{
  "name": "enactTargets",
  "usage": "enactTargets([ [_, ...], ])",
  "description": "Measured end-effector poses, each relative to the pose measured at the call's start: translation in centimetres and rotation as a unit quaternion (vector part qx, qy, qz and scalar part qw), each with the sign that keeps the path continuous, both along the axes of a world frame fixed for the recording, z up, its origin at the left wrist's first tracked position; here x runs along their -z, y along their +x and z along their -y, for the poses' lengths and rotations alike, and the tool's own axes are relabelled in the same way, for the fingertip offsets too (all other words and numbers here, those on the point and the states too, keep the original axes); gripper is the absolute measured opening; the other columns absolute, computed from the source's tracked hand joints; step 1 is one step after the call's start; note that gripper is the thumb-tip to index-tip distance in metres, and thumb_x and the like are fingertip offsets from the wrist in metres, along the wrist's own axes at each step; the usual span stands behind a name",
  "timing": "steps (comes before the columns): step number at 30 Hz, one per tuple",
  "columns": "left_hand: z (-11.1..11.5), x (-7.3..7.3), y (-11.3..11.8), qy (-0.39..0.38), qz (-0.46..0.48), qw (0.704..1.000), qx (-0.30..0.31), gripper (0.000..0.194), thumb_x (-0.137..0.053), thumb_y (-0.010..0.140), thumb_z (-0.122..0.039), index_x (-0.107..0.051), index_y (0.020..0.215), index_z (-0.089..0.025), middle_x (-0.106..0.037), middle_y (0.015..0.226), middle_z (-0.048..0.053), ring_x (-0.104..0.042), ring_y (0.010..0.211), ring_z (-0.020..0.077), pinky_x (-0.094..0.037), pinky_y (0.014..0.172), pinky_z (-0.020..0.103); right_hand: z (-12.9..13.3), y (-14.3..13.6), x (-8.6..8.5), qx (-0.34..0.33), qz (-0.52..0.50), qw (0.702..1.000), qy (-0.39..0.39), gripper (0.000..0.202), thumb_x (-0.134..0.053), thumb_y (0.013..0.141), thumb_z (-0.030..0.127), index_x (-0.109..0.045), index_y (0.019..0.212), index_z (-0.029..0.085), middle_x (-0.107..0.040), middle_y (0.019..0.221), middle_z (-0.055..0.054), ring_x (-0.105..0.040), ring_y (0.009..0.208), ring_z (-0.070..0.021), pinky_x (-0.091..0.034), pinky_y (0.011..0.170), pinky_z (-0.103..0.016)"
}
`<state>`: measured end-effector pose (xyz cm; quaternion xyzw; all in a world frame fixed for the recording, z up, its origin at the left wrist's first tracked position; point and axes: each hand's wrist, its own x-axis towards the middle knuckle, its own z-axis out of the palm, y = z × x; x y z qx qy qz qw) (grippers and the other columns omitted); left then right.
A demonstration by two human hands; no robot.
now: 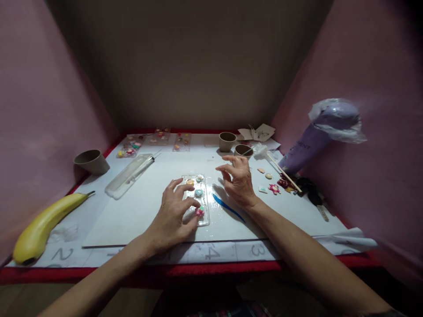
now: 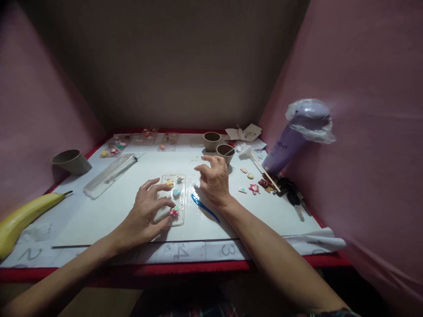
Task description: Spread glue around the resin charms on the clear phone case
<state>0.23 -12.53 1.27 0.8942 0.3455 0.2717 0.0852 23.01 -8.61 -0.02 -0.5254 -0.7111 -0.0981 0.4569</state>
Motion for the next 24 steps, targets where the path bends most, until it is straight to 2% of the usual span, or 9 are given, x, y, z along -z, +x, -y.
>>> enactTargets([
  [12, 0.01, 0.04, -0.15, 0.014, 0.014, 1.0, -0.003, 0.018, -0.062, 0.08, -0.021, -0.067, 0.097, -0.021, -0.053, 0.123, 0.009, -0.026, 0.132, 0.0329, -0.029, 0.109, 0.057, -0.02, 0.0, -0.01, -0.008, -0.003, 1.0, 0.0, 0.031, -0.054, 0.075, -0.001, -0.071, 0.086, 0.023, -0.064, 0.112, -0.006, -0.046, 0.107, -0.0271, -0.043, 0.092, -0.047],
  [24, -0.05, 0.37, -0.08, 0.008, 0.016, 1.0, -0.013, 0.003, -0.062, 0.081, -0.022, -0.064, 0.082, -0.02, -0.052, 0.124, 0.008, -0.025, 0.132, 0.0321, -0.028, 0.109, 0.057, 0.04, 0.0, 0.04, -0.008, -0.003, 1.0, -0.004, 0.033, -0.054, 0.074, -0.002, -0.071, 0.086, 0.024, -0.063, 0.113, -0.005, -0.046, 0.108, -0.0273, -0.044, 0.092, -0.048],
])
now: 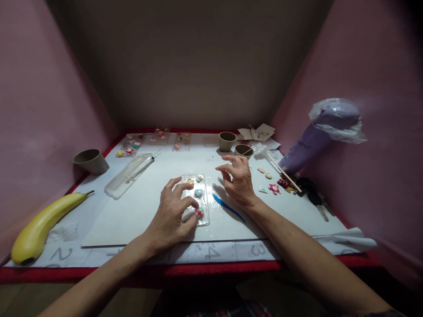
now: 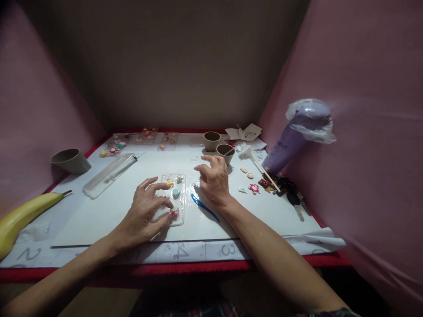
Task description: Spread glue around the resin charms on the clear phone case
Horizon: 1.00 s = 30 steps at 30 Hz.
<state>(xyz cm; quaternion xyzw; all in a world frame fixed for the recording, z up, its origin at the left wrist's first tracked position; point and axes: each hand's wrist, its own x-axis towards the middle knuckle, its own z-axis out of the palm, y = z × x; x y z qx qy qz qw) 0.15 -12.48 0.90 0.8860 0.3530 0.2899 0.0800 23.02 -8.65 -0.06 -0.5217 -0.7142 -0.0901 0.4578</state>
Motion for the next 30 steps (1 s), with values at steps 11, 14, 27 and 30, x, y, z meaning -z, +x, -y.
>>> enactTargets([
  [11, -1.1, -3.6, -1.2, 0.018, 0.015, 0.998, -0.06, 0.018, -0.061, 0.082, -0.026, -0.064, 0.099, -0.023, -0.053, 0.122, 0.007, -0.03, 0.132, 0.0307, -0.029, 0.109, 0.054, 0.0, -0.1, 0.0, -0.001, 0.002, 1.0, 0.001, 0.031, -0.055, 0.075, 0.0, -0.071, 0.086, 0.023, -0.064, 0.112, -0.005, -0.047, 0.107, -0.0273, -0.045, 0.09, -0.048],
  [14, -3.0, -4.4, -1.4, 0.03, 0.033, 0.993, -0.107, 0.016, -0.059, 0.083, -0.029, -0.065, 0.096, -0.022, -0.055, 0.117, 0.006, -0.034, 0.128, 0.0301, -0.028, 0.108, 0.054, 0.1, -0.1, 0.0, -0.006, 0.001, 1.0, -0.003, 0.03, -0.055, 0.075, 0.0, -0.071, 0.085, 0.023, -0.064, 0.112, -0.006, -0.048, 0.107, -0.0272, -0.045, 0.09, -0.047],
  [27, -8.4, -1.7, -0.8, -0.031, 0.018, 0.995, -0.095, 0.022, -0.054, 0.072, -0.015, -0.07, 0.085, -0.022, -0.059, 0.107, 0.005, -0.039, 0.117, 0.0293, -0.033, 0.103, 0.054, 0.1, -0.3, -0.3, -0.026, -0.005, 1.0, -0.012, 0.029, -0.055, 0.076, 0.001, -0.071, 0.085, 0.023, -0.064, 0.111, -0.008, -0.049, 0.106, -0.0283, -0.046, 0.088, -0.05],
  [30, -8.4, -1.0, -1.4, -0.04, 0.031, 0.994, -0.101, 0.021, -0.054, 0.072, -0.016, -0.07, 0.083, -0.022, -0.059, 0.107, 0.005, -0.04, 0.117, 0.0299, -0.034, 0.102, 0.056, 0.3, -0.4, -0.5, -0.039, -0.015, 0.999, -0.018, 0.03, -0.054, 0.075, 0.0, -0.07, 0.086, 0.024, -0.064, 0.112, -0.007, -0.049, 0.107, -0.0282, -0.046, 0.087, -0.05],
])
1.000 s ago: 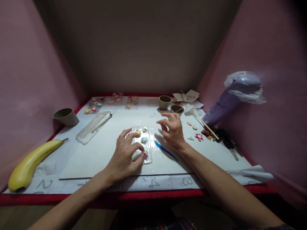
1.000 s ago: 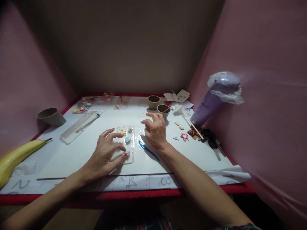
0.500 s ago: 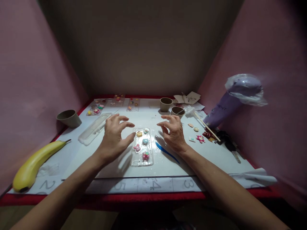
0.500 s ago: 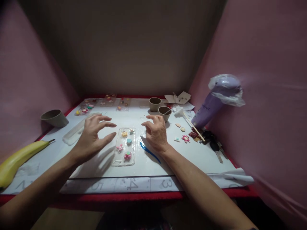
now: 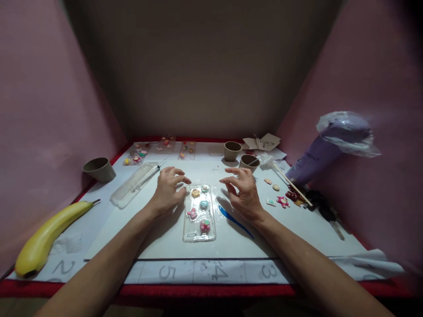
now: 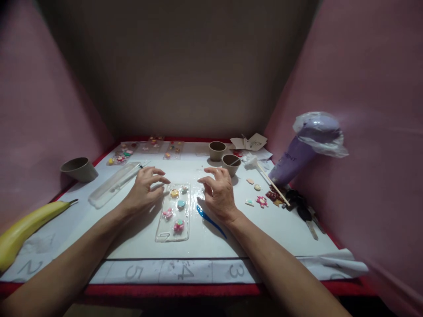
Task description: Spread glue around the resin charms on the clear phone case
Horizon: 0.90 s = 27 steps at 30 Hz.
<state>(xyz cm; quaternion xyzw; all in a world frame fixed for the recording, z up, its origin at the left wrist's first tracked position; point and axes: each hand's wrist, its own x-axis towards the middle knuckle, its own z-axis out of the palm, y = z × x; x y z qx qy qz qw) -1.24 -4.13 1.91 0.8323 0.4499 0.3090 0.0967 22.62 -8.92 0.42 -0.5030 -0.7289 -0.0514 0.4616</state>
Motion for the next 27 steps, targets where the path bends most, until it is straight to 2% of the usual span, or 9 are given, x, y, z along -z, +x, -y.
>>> enactTargets([
  [8, -0.22, 0.52, -0.19, -0.02, -0.004, 1.0, 0.011, 0.033, -0.049, 0.069, -0.007, -0.073, 0.084, -0.025, -0.058, 0.108, 0.004, -0.039, 0.118, 0.0287, -0.034, 0.103, 0.056, 0.29, -0.35, -0.07, -0.044, -0.003, 0.999, -0.01, 0.029, -0.055, 0.073, 0.0, -0.069, 0.084, 0.023, -0.063, 0.114, -0.006, -0.049, 0.108, -0.0273, -0.046, 0.09, -0.049],
  [14, 0.03, 0.62, 0.02, -0.029, 0.008, 0.999, 0.04, 0.039, -0.048, 0.068, -0.004, -0.074, 0.087, -0.027, -0.056, 0.115, 0.003, -0.032, 0.125, 0.0292, -0.029, 0.107, 0.057, 0.5, -0.53, -0.41, -0.065, -0.002, 0.998, -0.02, 0.037, -0.053, 0.072, -0.001, -0.07, 0.092, 0.024, -0.062, 0.116, -0.006, -0.048, 0.109, -0.0269, -0.044, 0.093, -0.049],
  [20, 0.15, 0.36, -0.03, 0.024, 0.018, 0.999, 0.026, 0.039, -0.049, 0.067, -0.003, -0.074, 0.085, -0.026, -0.056, 0.114, 0.003, -0.032, 0.125, 0.0293, -0.028, 0.107, 0.057, 0.43, -0.43, -0.25, -0.063, 0.004, 0.998, -0.028, 0.031, -0.056, 0.072, 0.003, -0.071, 0.089, 0.025, -0.062, 0.116, -0.006, -0.047, 0.108, -0.0279, -0.043, 0.093, -0.051],
  [27, 0.21, 0.69, 0.11, 0.046, -0.023, 0.997, 0.053, 0.049, -0.044, 0.063, 0.004, -0.075, 0.08, -0.03, -0.055, 0.116, 0.002, -0.031, 0.127, 0.0299, -0.027, 0.106, 0.058, 0.36, -0.29, -0.11, -0.061, 0.009, 0.998, -0.029, 0.033, -0.056, 0.07, 0.002, -0.072, 0.084, 0.027, -0.062, 0.116, -0.003, -0.047, 0.107, -0.0273, -0.043, 0.092, -0.05],
])
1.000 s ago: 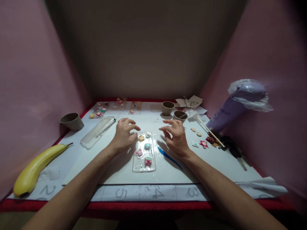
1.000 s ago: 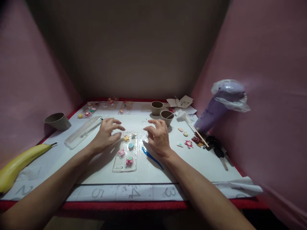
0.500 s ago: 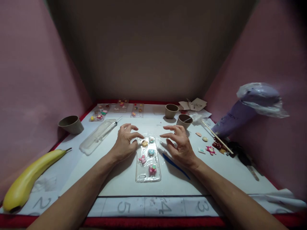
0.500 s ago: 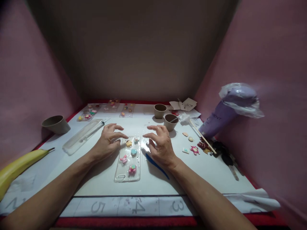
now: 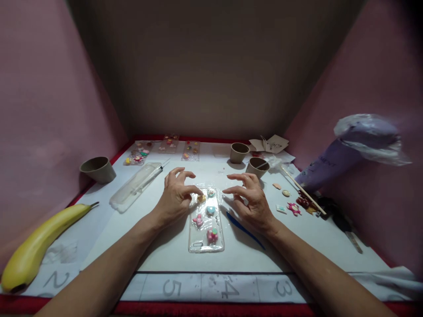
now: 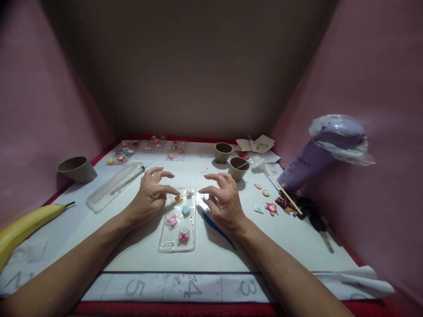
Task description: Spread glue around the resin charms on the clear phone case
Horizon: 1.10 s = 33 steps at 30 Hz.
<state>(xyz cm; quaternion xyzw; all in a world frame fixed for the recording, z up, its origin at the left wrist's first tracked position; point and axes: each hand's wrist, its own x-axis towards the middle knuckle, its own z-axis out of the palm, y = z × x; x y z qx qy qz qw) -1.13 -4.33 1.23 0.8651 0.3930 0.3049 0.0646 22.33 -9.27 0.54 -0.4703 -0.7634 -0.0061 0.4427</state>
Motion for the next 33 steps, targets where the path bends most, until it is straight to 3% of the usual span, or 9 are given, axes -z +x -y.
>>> enactTargets([
  [19, 0.35, -0.33, 0.06, 0.006, -0.027, 1.0, -0.005, 0.05, -0.048, 0.064, 0.003, -0.077, 0.077, -0.035, -0.055, 0.12, 0.001, -0.03, 0.128, 0.0323, -0.028, 0.105, 0.059, -0.03, 0.02, 0.01, 0.013, 0.011, 1.0, 0.008, 0.03, -0.055, 0.074, 0.002, -0.071, 0.086, 0.025, -0.062, 0.115, -0.005, -0.049, 0.109, -0.0271, -0.043, 0.092, -0.049],
  [28, 0.2, -0.5, 0.02, -0.001, 0.018, 1.0, -0.008, 0.046, -0.047, 0.065, 0.001, -0.077, 0.077, -0.032, -0.057, 0.117, 0.001, -0.034, 0.126, 0.0295, -0.028, 0.106, 0.058, -0.11, -0.04, -0.12, 0.007, 0.011, 1.0, 0.009, 0.029, -0.055, 0.075, 0.003, -0.07, 0.086, 0.025, -0.062, 0.115, -0.005, -0.049, 0.109, -0.0271, -0.044, 0.092, -0.049],
  [33, 0.25, -0.33, 0.05, 0.001, -0.024, 1.0, -0.008, 0.049, -0.048, 0.066, 0.002, -0.077, 0.08, -0.035, -0.055, 0.12, 0.001, -0.031, 0.128, 0.0311, -0.029, 0.105, 0.058, -0.09, -0.06, -0.14, 0.01, 0.014, 1.0, 0.01, 0.027, -0.056, 0.076, 0.004, -0.071, 0.085, 0.024, -0.063, 0.114, -0.006, -0.049, 0.108, -0.0268, -0.043, 0.093, -0.049],
])
